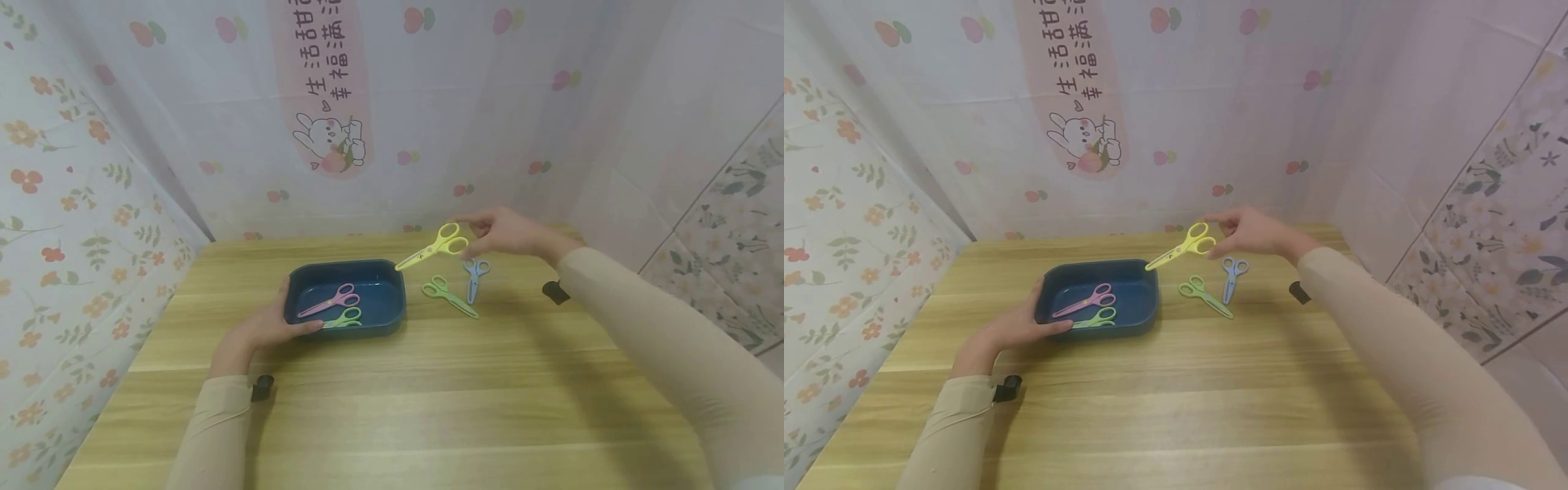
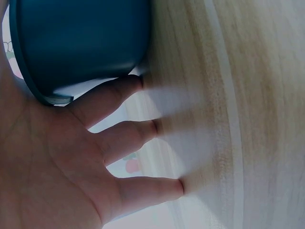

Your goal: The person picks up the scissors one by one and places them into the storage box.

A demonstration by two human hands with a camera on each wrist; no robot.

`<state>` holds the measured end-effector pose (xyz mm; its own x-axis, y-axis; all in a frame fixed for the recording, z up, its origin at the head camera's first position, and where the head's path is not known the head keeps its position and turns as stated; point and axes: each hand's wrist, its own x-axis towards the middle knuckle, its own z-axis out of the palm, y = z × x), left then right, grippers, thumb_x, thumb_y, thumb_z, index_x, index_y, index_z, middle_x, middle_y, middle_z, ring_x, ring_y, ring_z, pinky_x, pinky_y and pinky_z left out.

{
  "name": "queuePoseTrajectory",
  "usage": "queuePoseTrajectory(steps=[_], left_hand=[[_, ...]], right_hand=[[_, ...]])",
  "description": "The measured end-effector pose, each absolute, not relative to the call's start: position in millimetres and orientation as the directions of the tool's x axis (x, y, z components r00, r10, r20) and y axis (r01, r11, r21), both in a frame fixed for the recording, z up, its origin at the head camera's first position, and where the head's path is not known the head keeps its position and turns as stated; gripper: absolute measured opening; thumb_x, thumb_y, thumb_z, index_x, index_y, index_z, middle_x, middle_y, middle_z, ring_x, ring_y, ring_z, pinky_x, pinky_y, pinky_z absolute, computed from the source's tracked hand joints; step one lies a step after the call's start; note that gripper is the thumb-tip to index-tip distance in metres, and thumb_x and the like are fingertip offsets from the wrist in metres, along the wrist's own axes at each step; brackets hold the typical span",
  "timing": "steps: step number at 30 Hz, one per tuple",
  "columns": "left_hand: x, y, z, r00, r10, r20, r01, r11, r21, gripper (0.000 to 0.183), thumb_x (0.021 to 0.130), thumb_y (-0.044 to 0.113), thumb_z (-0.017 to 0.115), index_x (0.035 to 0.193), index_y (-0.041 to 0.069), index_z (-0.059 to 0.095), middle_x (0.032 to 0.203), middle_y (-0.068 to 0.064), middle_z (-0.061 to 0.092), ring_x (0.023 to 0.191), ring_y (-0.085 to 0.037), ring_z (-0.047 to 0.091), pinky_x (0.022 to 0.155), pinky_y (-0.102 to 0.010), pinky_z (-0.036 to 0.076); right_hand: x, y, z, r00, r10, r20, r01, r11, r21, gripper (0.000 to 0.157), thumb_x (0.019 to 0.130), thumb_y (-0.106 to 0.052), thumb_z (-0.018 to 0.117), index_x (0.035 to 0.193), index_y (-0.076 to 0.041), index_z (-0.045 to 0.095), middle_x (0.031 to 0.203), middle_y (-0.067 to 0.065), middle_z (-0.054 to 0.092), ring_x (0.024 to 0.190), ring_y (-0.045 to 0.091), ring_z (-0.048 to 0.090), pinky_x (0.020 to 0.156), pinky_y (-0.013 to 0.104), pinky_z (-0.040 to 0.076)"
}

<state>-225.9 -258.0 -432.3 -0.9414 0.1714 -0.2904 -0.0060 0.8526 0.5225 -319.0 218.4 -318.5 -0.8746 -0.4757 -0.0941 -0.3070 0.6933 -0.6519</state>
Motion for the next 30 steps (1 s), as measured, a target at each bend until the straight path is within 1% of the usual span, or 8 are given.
queuePoseTrajectory(steps=[5,9,12,17,20,24,27,30], left_hand=[[-225.6,-258.1,-431.7,-0.939,0.172,-0.296,-0.01,0.851,0.526,0.143,0.083,0.081,0.071,0.169,0.008,-0.019,0.171,-0.038,0.021,0.151,-0.059,0.04,0.12,-0.068,0.04],[-225.7,-258.2,-431.7,-0.941,0.17,-0.292,-0.004,0.858,0.513,0.143,0.083,0.082,0.07,0.169,0.008,-0.018,0.17,-0.039,0.023,0.15,-0.059,0.041,0.12,-0.067,0.041],[-226.1,-258.3,-432.1,-0.943,0.169,-0.288,-0.002,0.861,0.509,0.143,0.083,0.082,0.07,0.169,0.007,-0.017,0.169,-0.039,0.024,0.149,-0.059,0.042,0.119,-0.067,0.041],[-225.9,-258.4,-432.3,-0.942,0.171,-0.289,-0.005,0.854,0.52,0.143,0.083,0.08,0.071,0.169,0.007,-0.017,0.169,-0.039,0.024,0.15,-0.059,0.041,0.12,-0.067,0.041],[-225.4,-258.8,-432.3,-0.943,0.176,-0.283,0.003,0.854,0.52,0.143,0.084,0.079,0.072,0.168,0.005,-0.017,0.169,-0.04,0.024,0.15,-0.059,0.041,0.12,-0.067,0.04],[-225.0,-258.9,-431.6,-0.944,0.181,-0.276,0.008,0.849,0.529,0.143,0.084,0.078,0.073,0.168,0.006,-0.018,0.169,-0.04,0.025,0.15,-0.059,0.041,0.121,-0.066,0.04],[-225.2,-258.5,-430.7,-0.943,0.18,-0.28,0.004,0.847,0.531,0.143,0.084,0.078,0.072,0.168,0.007,-0.019,0.169,-0.039,0.025,0.149,-0.059,0.042,0.121,-0.066,0.04],[-225.9,-258.1,-430.5,-0.94,0.179,-0.29,-0.002,0.848,0.53,0.143,0.084,0.08,0.071,0.168,0.008,-0.02,0.169,-0.039,0.024,0.15,-0.059,0.041,0.12,-0.067,0.04]], right_hand=[[-318.9,199.3,-311.9,-0.876,-0.475,-0.079,-0.331,0.713,-0.618,0.082,0.08,-0.045,0.092,0.154,-0.036,0.057,0.069,-0.005,0.031,0.065,0.015,0.029,0.065,0.034,0.034],[-319.1,179.9,-308.7,-0.873,-0.486,-0.038,-0.379,0.725,-0.575,0.08,0.079,-0.047,0.092,0.151,-0.035,0.06,0.068,-0.006,0.03,0.065,0.014,0.028,0.063,0.032,0.03],[-318.6,164.0,-306.3,-0.867,-0.498,-0.023,-0.397,0.716,-0.574,0.079,0.079,-0.046,0.092,0.15,-0.034,0.061,0.069,-0.006,0.033,0.066,0.015,0.03,0.064,0.031,0.03],[-316.1,134.7,-303.8,-0.854,-0.52,-0.014,-0.419,0.703,-0.574,0.079,0.079,-0.044,0.091,0.151,-0.026,0.062,0.069,-0.002,0.037,0.065,0.017,0.032,0.062,0.032,0.029],[-314.1,115.5,-305.1,-0.853,-0.523,-0.002,-0.435,0.713,-0.55,0.079,0.079,-0.045,0.091,0.149,-0.021,0.064,0.084,-0.002,0.059,0.076,0.014,0.047,0.071,0.03,0.04],[-311.4,88.8,-308.2,-0.854,-0.521,-0.017,-0.437,0.734,-0.52,0.079,0.08,-0.047,0.089,0.148,-0.017,0.064,0.088,-0.001,0.063,0.077,0.014,0.051,0.069,0.029,0.041],[-309.3,69.2,-311.4,-0.847,-0.531,-0.035,-0.442,0.74,-0.507,0.077,0.082,-0.044,0.088,0.148,-0.012,0.063,0.07,0.001,0.047,0.061,0.016,0.039,0.057,0.03,0.029],[-306.6,51.1,-315.4,-0.846,-0.531,-0.037,-0.449,0.75,-0.486,0.076,0.084,-0.042,0.089,0.149,-0.012,0.063,0.071,-0.003,0.048,0.057,0.012,0.04,0.054,0.027,0.031]])
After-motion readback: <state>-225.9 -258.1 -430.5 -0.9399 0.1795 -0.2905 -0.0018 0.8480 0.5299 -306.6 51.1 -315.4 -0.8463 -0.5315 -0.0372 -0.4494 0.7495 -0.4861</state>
